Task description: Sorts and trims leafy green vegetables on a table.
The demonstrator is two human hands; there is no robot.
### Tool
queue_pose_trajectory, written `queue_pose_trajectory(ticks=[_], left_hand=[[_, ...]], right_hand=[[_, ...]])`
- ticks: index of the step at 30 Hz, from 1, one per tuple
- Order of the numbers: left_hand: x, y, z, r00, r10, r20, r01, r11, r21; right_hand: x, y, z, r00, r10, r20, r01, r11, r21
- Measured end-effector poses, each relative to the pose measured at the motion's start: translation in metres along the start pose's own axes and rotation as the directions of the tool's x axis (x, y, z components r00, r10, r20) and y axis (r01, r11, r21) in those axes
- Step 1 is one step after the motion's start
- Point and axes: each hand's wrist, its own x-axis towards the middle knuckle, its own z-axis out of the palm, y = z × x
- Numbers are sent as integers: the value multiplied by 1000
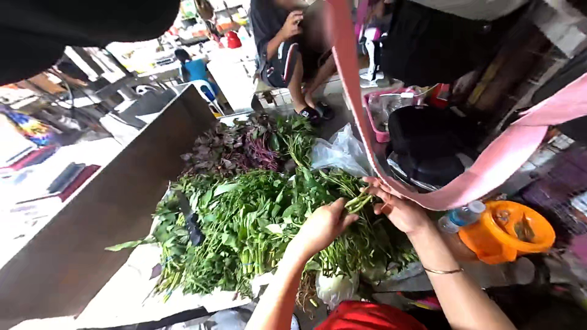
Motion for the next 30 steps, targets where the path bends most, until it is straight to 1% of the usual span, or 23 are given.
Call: queue_pose_trajectory(ticks=[3,4,5,7,9,14,17,20,22,24,26,28,30], left_hand=[[-5,0,-4,1000,2,-15,-2,1000,3],[-6,-1,-6,999,5,-34,-5,1000,-8],[-8,-1,-8,998,12,-64,-13,1000,-16],[-13,-6,-8,987,43,-158,-46,999,-16],[-14,-9,-8,976,58,-212,-60,998,-5],[-18,-8,-13,971,15,-240,-22,999,-28],[-15,-13,-12,962,16,-273,-27,999,-39],[-13,-14,-11,949,3,-315,-21,998,-53],[-11,-15,-11,939,-19,-342,-2,998,-61],[-11,-16,-12,938,-42,-344,27,998,-49],[-9,-15,-15,950,-47,-309,32,998,-54],[-7,-13,-15,961,-60,-268,30,993,-116],[-7,-14,-17,959,-64,-278,25,990,-142]], right_hand=[[21,0,26,972,-21,232,15,1000,26],[24,-1,36,958,-27,285,23,1000,19],[25,-1,45,954,-26,299,21,1000,20],[26,8,59,969,-5,248,-9,998,57],[24,17,70,979,31,203,-53,993,104],[22,9,91,974,32,224,-59,992,115],[23,10,93,975,80,208,-98,992,78],[24,8,96,967,131,217,-134,991,1],[25,2,99,966,167,195,-160,986,-51],[25,-3,100,967,185,174,-170,980,-102],[31,-4,98,965,159,210,-142,985,-96],[36,-3,98,960,135,245,-114,989,-99],[36,1,101,962,128,242,-110,990,-88]])
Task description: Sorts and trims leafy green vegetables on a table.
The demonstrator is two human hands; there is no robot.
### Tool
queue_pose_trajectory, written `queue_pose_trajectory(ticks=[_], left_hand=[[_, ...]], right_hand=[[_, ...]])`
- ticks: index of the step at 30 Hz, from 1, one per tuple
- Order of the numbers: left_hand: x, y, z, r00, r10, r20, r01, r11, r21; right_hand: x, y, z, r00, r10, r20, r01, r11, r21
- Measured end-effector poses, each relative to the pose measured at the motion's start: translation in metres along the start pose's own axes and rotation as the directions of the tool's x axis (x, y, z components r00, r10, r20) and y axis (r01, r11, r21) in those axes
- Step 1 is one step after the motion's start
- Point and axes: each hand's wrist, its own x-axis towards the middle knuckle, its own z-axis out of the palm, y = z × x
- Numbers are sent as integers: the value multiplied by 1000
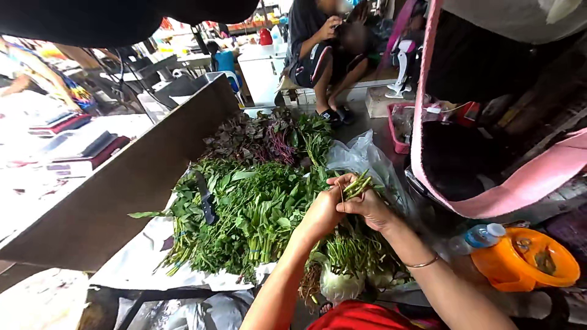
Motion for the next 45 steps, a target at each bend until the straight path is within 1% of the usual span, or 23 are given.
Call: queue_pose_trajectory(ticks=[2,4,7,9,10,12,14,15,17,20,22,24,26,28,32,34,36,38,40,41,42,43,45], left_hand=[[0,-3,-4,1000,-8,-28,9,1000,22],[0,-8,-8,995,-25,-99,33,997,77],[1,-15,-18,975,-54,-215,77,992,99],[1,-17,-23,967,-75,-243,94,993,70],[2,-19,-23,964,-81,-254,96,994,44],[4,-24,-24,956,-98,-278,90,995,-39],[4,-28,-24,945,-131,-300,79,980,-180],[4,-29,-25,940,-144,-310,61,963,-261],[1,-29,-25,935,-135,-329,-9,916,-401],[-3,-25,-24,933,-64,-354,-135,849,-510],[-6,-23,-25,939,-21,-344,-167,845,-508],[-10,-22,-26,952,11,-307,-169,853,-494],[-14,-23,-27,964,38,-263,-167,858,-486],[-16,-23,-29,977,49,-209,-142,879,-455],[-18,-23,-36,997,82,-14,-83,966,-244],[-14,-23,-32,992,103,73,-95,990,-104],[-9,-24,-23,985,131,116,-129,991,-30],[-6,-24,-18,984,158,77,-157,987,-14],[-5,-24,-16,990,137,-25,-137,990,-42],[-3,-24,-17,997,62,-48,-65,996,-66],[0,-24,-19,996,1,-84,-6,998,-68],[2,-25,-22,988,-25,-150,16,998,-64],[0,-28,-28,958,-36,-285,8,995,-101]], right_hand=[[-1,0,2,999,15,-40,-16,999,-37],[-2,-3,-4,998,21,-60,-35,971,-235],[-5,-2,-19,1000,-11,-4,8,868,-497],[-15,-3,-20,995,-71,70,99,815,-571],[-21,-2,-19,979,-149,136,199,828,-524],[-28,0,-15,897,-340,282,401,895,-198],[-33,-4,-2,822,-463,333,401,884,239],[-36,-6,6,815,-492,307,350,840,415],[-41,-8,19,882,-444,157,223,688,690],[-31,-2,26,962,-261,-85,187,395,899],[-19,6,27,972,-155,-177,228,430,873],[-6,15,26,973,-164,-161,225,538,812],[8,26,21,970,-230,-76,223,729,647],[24,31,7,960,-280,31,235,855,462],[55,-1,-28,888,-269,373,225,961,158],[68,-31,-39,805,-202,558,268,963,-37],[71,-61,-34,748,-149,647,406,874,-268],[57,-77,-11,716,-207,666,615,637,-464],[33,-74,12,631,-300,715,765,396,-508],[20,-66,20,592,-342,730,804,314,-505],[7,-54,26,566,-400,721,824,293,-485],[-4,-39,31,561,-484,672,827,369,-424],[-18,-11,36,660,-624,418,719,686,-113]])
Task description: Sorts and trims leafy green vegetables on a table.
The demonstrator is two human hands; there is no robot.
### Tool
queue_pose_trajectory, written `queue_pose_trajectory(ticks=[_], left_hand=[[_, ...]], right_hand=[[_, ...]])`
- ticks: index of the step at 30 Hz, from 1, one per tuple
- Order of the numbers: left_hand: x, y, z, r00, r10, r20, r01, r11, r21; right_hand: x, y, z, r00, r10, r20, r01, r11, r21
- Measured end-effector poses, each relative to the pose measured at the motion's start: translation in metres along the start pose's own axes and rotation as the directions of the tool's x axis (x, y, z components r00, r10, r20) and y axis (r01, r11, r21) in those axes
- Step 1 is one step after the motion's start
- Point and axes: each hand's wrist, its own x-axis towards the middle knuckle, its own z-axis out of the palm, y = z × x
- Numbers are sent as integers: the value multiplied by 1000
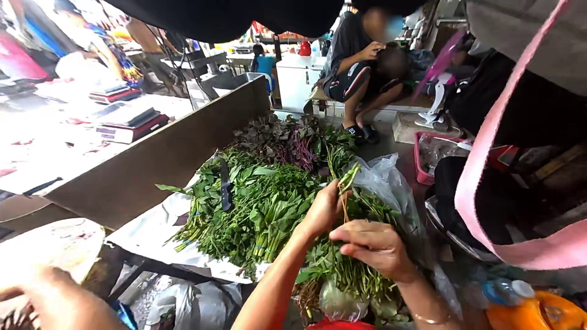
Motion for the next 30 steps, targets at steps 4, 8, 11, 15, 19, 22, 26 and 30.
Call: queue_pose_trajectory(ticks=[4,8,11,15,19,22,26,30], left_hand=[[-9,2,-6,986,82,-148,-107,979,-173],[-16,7,0,982,162,-98,-177,969,-175],[-22,3,-4,985,163,57,-157,983,-98],[-21,13,-10,956,104,273,-121,991,47],[-20,16,-17,919,242,310,-260,965,18],[-22,24,-15,896,322,306,-328,944,-36],[-19,18,-5,887,304,347,-328,945,12],[-20,13,0,968,110,225,-101,994,-48]], right_hand=[[-8,6,9,800,434,-413,65,622,780],[-6,44,-5,799,510,-318,-123,656,745],[5,68,-34,863,492,-113,-320,707,630],[48,50,-71,907,404,122,-422,874,241],[73,24,-82,940,266,216,-258,964,-65],[74,23,-92,927,242,287,-283,952,112],[74,7,-76,919,243,309,-169,954,-247],[56,-13,-28,923,87,374,192,740,-644]])
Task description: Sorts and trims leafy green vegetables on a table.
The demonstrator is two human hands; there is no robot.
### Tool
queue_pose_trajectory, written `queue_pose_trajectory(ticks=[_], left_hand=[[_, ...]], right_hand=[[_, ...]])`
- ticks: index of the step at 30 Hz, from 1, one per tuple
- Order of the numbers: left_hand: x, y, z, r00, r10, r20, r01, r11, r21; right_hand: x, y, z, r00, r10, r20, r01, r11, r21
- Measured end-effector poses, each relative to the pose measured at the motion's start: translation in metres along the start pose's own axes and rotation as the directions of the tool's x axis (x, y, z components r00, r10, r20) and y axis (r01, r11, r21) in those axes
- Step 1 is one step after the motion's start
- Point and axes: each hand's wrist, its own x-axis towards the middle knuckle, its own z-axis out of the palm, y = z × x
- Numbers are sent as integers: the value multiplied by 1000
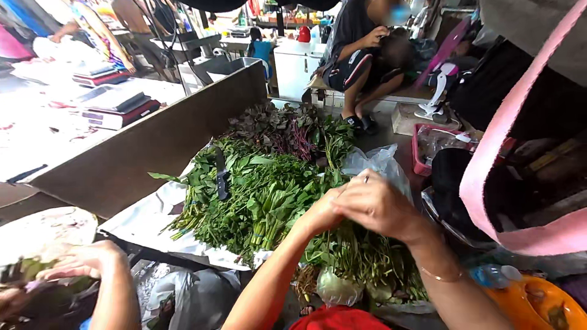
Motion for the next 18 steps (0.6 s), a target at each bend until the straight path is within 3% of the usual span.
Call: queue_pose_trajectory(ticks=[2,4,5,7,9,10,12,15,17,18], left_hand=[[8,-6,-2,990,-123,-70,119,992,-49],[11,-13,-4,967,-102,-233,97,995,-30],[10,-13,-8,951,-112,-288,101,994,-52],[5,-9,-13,921,-112,-373,82,992,-95],[2,-5,-11,911,-58,-407,25,996,-86],[2,-3,-9,918,-19,-397,-6,998,-62],[1,-2,-5,943,48,-328,-49,999,5],[-2,-6,-7,987,64,-145,-57,997,53],[-3,-7,-8,999,52,9,-53,996,73],[-2,-7,-7,996,46,71,-51,996,78]], right_hand=[[-12,-16,28,986,-45,-161,63,992,106],[-25,-28,54,911,106,-398,90,892,444],[-29,-33,62,846,261,-465,115,763,636],[-30,-37,66,683,600,-417,214,381,899],[-28,-24,65,539,810,-230,320,55,946],[-26,-13,67,516,841,-162,315,-10,949],[-28,14,73,598,794,-106,198,-18,980],[-30,61,55,820,571,-33,-9,72,997],[-22,83,28,931,364,27,-116,225,967],[-14,84,12,953,297,68,-179,366,913]])
